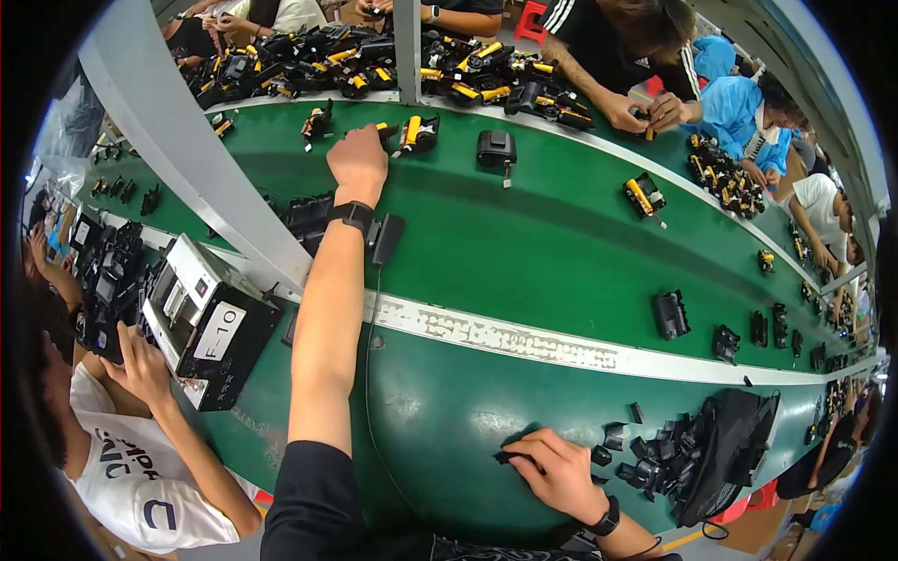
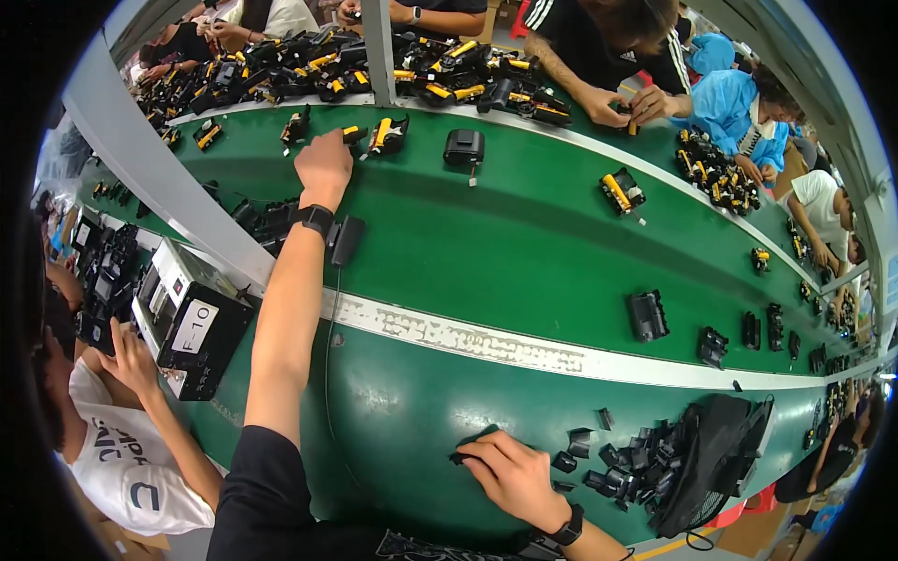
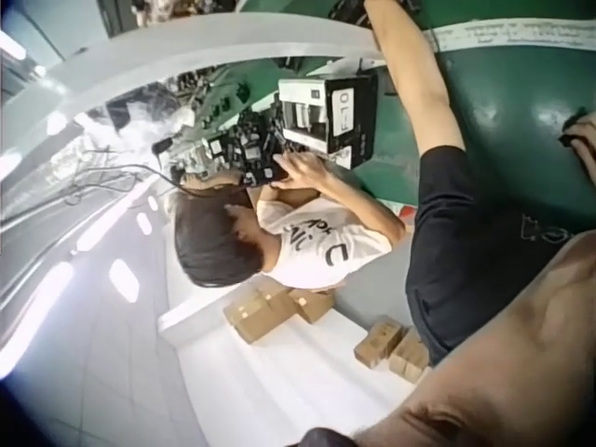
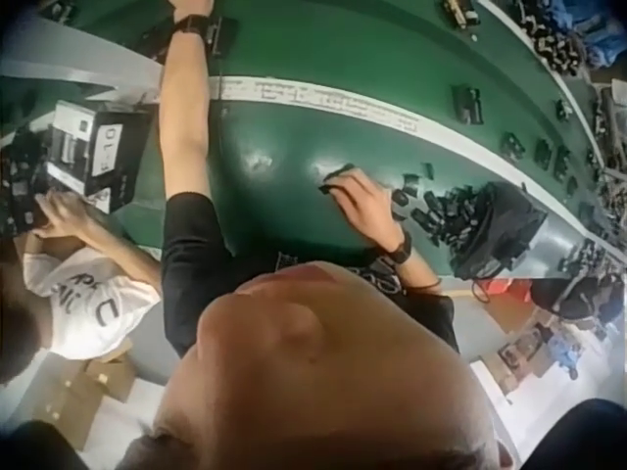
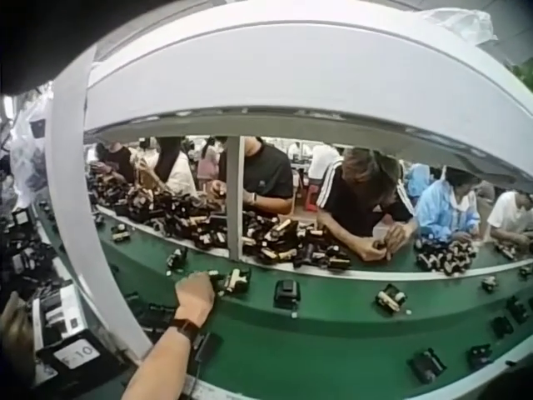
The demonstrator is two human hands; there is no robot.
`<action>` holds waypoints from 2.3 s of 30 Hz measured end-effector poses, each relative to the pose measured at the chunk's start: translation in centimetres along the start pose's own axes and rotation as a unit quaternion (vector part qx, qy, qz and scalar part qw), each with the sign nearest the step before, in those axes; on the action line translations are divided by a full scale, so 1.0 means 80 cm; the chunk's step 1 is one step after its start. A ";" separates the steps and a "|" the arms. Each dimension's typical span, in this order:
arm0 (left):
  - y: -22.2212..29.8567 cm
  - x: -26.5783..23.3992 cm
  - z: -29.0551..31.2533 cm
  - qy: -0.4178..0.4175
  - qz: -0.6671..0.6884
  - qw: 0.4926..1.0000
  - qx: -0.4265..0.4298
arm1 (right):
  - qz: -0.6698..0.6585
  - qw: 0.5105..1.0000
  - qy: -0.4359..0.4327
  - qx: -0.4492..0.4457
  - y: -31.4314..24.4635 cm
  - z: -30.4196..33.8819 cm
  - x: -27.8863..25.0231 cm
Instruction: The person picks up a black plastic housing and a small black component, fits the component into the housing, and places the assembled unit onto the green conveyor belt. This process is repeated multiple times throughout the video.
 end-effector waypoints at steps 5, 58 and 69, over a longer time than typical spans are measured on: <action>-0.042 -0.009 0.004 0.032 0.112 0.989 -0.094 | 0.002 1.000 0.005 -0.004 0.001 -0.004 -0.001; 0.151 -0.118 0.419 -0.149 0.159 0.781 0.586 | 0.203 0.976 -0.060 0.043 0.029 0.052 -0.088; 0.137 -0.140 0.439 -0.184 0.247 0.819 0.485 | 0.231 0.963 -0.073 0.119 0.038 0.060 -0.065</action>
Point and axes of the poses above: each hand's wrist, its own z-axis away from the middle knuckle, its own x-axis out of the palm, y = z × x, the point moved 7 cm from there along -z, towards the middle knuckle, and after that the axes turned 10 degrees about -y, right-handed, at the moved point
